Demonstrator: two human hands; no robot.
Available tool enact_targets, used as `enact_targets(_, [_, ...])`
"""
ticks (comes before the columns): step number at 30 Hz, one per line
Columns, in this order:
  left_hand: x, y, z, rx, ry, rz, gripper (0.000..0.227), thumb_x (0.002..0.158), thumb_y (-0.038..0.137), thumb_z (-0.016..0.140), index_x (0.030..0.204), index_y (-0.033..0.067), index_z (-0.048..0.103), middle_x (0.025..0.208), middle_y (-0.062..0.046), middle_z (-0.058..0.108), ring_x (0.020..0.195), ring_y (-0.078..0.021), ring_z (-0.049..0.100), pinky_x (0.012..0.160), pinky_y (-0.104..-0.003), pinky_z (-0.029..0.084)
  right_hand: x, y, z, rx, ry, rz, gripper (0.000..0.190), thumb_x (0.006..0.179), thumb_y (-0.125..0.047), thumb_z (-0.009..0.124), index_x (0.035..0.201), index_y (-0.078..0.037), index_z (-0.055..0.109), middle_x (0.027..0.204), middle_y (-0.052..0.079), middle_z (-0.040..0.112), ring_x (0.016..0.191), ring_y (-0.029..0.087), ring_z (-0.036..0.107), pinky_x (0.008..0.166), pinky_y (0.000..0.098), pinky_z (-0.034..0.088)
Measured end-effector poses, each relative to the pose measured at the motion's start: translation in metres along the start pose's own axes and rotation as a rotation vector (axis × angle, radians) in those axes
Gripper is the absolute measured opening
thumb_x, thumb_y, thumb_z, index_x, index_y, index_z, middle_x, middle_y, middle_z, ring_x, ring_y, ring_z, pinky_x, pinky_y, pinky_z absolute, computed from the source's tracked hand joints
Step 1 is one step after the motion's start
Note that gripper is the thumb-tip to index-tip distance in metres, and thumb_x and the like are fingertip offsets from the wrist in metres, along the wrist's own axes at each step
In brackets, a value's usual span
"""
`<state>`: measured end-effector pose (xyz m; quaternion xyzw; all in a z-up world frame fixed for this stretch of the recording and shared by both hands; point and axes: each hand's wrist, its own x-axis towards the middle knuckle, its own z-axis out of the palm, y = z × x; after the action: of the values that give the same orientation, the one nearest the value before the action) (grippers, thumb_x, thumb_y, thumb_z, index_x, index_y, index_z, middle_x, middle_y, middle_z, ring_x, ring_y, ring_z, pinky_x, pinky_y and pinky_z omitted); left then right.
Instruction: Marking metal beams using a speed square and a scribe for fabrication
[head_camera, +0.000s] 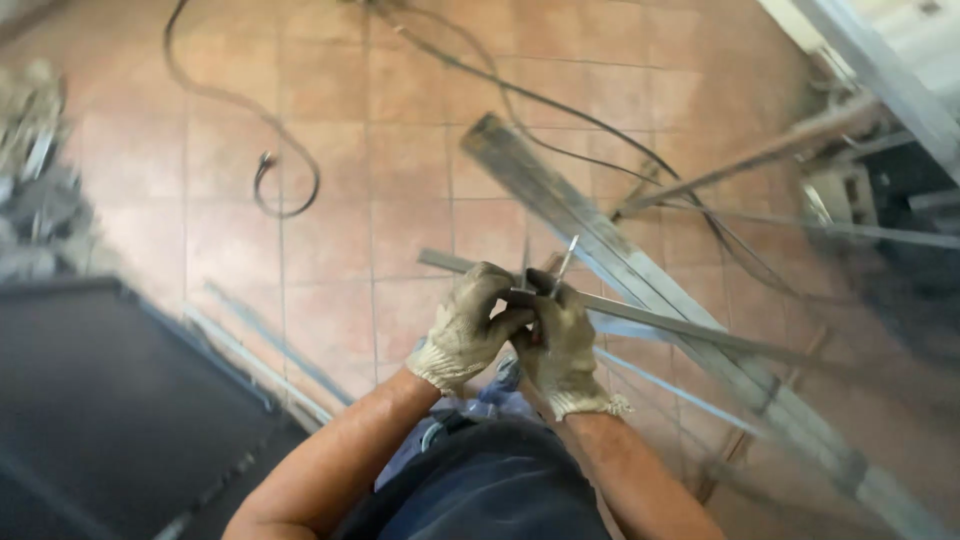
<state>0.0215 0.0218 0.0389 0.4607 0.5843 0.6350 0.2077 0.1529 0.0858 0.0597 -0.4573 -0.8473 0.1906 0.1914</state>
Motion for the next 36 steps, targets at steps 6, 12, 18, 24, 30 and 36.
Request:
enact_targets(6, [0.027,0.022,0.027,0.424,-0.499,0.255,0.023,0.091,0.028,0.074,0.106,0.0129,0.066,0.094,-0.012,0.063,0.087,-0.0357,0.069,0.074,-0.048,0.059,-0.047,0.045,-0.042,0.364,0.238,0.208,0.052,0.071,-0.023,0.095,0.110,-0.006,0.066,0.119,0.020,0.071,0.112,0.044,0.069,0.092,0.0571,0.058])
enact_targets(12, [0.019,0.084,0.092,0.407,-0.757,0.490,0.022,0.089,0.030,0.069,0.106,0.0163,0.065,0.097,-0.007,0.063,0.086,-0.0324,0.067,0.068,-0.046,0.057,-0.113,0.121,-0.064,0.876,0.423,0.355,0.042,0.082,0.005,0.080,0.119,-0.003,0.063,0.110,0.016,0.078,0.101,0.027,0.078,0.093,0.0459,0.061])
enact_targets(18, [-0.014,0.131,0.180,0.399,-1.058,0.581,0.028,0.081,0.023,0.064,0.107,0.0161,0.069,0.109,-0.008,0.070,0.087,-0.0342,0.070,0.063,-0.049,0.055,-0.171,0.123,-0.135,1.016,0.629,0.370,0.028,0.088,-0.016,0.077,0.106,-0.006,0.057,0.096,0.013,0.064,0.084,0.025,0.071,0.073,0.0387,0.068])
enact_targets(24, [-0.109,0.173,0.294,0.360,-1.074,0.756,0.019,0.086,0.024,0.063,0.102,0.0147,0.065,0.097,-0.010,0.068,0.079,-0.0377,0.066,0.054,-0.052,0.050,-0.265,0.186,-0.187,1.252,0.859,0.709,0.035,0.079,-0.010,0.080,0.106,-0.012,0.057,0.085,0.006,0.060,0.072,0.016,0.054,0.061,0.0326,0.048])
enact_targets(30, [-0.199,0.241,0.383,0.351,-1.111,0.884,0.023,0.083,0.017,0.064,0.105,0.0132,0.065,0.085,-0.014,0.066,0.066,-0.0409,0.063,0.044,-0.055,0.047,-0.364,0.241,-0.253,1.499,1.091,0.649,0.036,0.077,0.000,0.071,0.108,-0.010,0.056,0.080,0.008,0.058,0.069,0.015,0.054,0.062,0.0287,0.049])
enact_targets(36, [-0.275,0.279,0.485,0.220,-1.381,0.860,0.022,0.087,0.027,0.061,0.107,0.0189,0.067,0.092,-0.010,0.069,0.070,-0.0410,0.063,0.050,-0.057,0.047,-0.461,0.285,-0.314,1.130,1.244,0.872,0.032,0.077,-0.004,0.075,0.105,-0.012,0.060,0.084,0.006,0.059,0.079,0.016,0.056,0.071,0.0319,0.051])
